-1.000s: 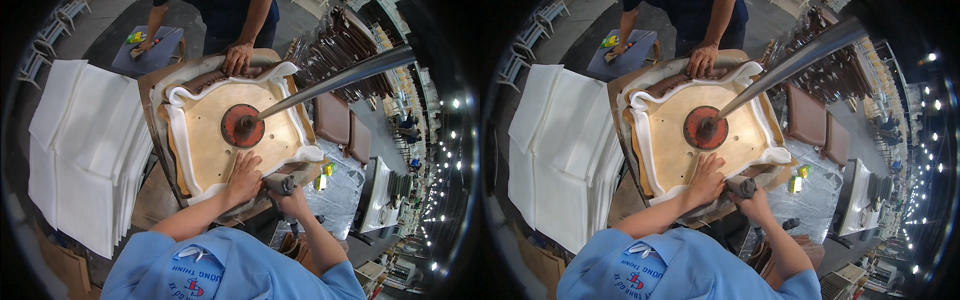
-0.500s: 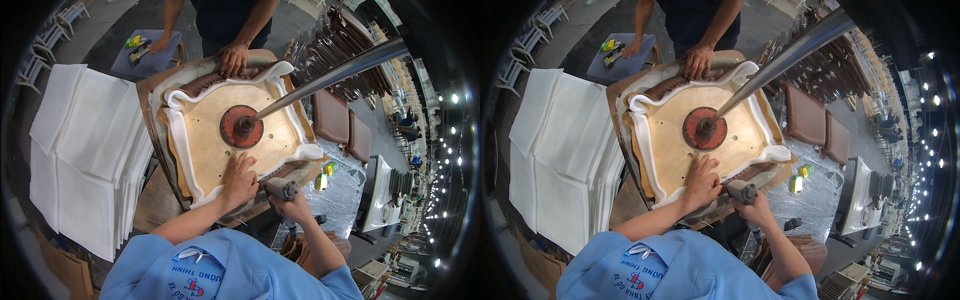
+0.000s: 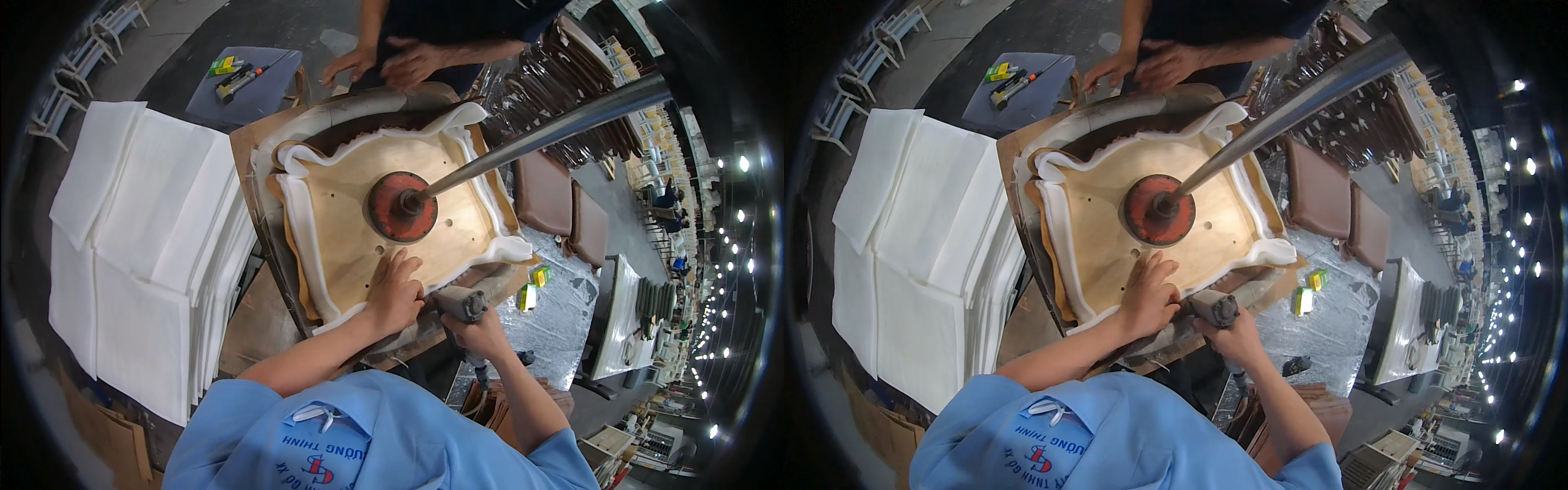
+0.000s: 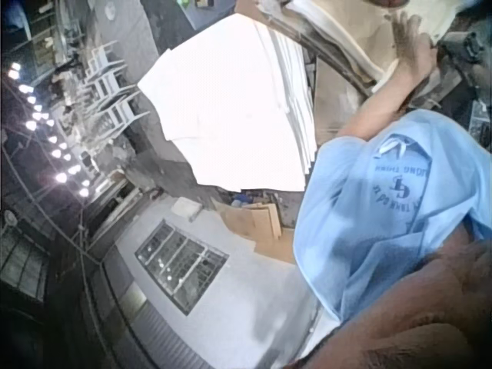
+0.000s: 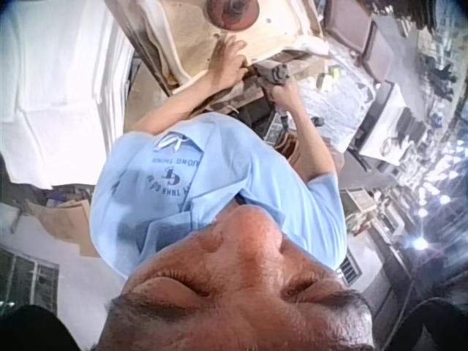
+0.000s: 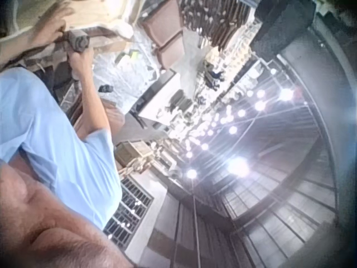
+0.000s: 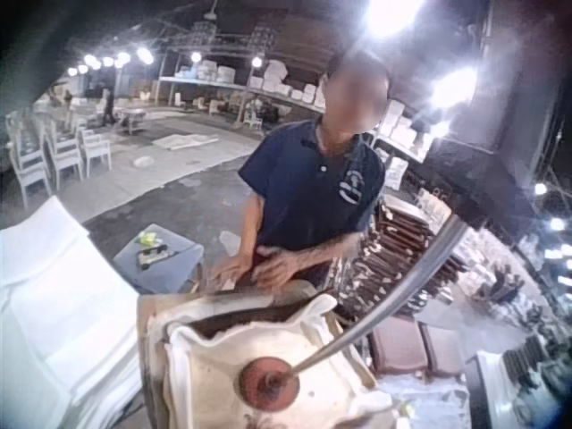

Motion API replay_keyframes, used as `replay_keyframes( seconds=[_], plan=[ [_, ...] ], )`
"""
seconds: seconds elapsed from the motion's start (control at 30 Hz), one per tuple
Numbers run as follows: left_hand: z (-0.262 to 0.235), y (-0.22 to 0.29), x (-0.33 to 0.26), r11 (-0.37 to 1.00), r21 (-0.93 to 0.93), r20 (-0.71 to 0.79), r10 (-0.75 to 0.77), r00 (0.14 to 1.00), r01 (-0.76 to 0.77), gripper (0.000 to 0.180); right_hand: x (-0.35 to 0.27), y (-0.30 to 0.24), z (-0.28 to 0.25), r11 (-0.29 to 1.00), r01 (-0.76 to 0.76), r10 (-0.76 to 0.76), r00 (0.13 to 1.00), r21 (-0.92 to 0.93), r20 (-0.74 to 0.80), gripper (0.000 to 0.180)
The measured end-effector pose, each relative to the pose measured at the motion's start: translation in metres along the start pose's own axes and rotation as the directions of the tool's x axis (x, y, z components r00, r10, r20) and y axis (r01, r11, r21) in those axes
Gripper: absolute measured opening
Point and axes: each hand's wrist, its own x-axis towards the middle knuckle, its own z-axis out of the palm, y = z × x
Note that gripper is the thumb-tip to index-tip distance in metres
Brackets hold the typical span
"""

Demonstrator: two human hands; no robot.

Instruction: The person staples white foam padding onto a wooden chair seat base using a staple gun while a coworker assists by applying adhesive. The person then flips the seat, places a brown cushion on top, and prepares the next unit by laying out a new foam sheet.

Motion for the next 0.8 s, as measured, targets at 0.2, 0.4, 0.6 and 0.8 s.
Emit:
replay_keyframes(
  seconds=[0.2,0.4,0.6,0.8],
  plan=[
    [0.003,-0.002,0.003,0.999,0.033,-0.037,0.016,0.999,-0.014,0.012,-0.011,0.015,0.003,0.999,-0.028,0.029,0.999,0.028,-0.039,0.04],
    [0.007,-0.003,0.001,1.0,0.008,-0.128,0.019,0.992,-0.018,0.01,-0.011,0.002,0.012,0.998,-0.032,0.032,0.999,0.056,-0.009,0.039],
    [0.006,-0.006,0.003,0.993,-0.064,-0.135,0.086,0.987,-0.095,0.006,0.003,0.013,0.024,0.918,0.356,-0.38,0.916,-0.174,-0.128,0.04],
    [0.005,-0.029,-0.003,0.993,-0.072,-0.104,0.085,0.991,-0.093,0.006,-0.012,-0.003,0.017,0.992,-0.03,0.035,0.998,0.118,-0.042,0.036]
  ],
)
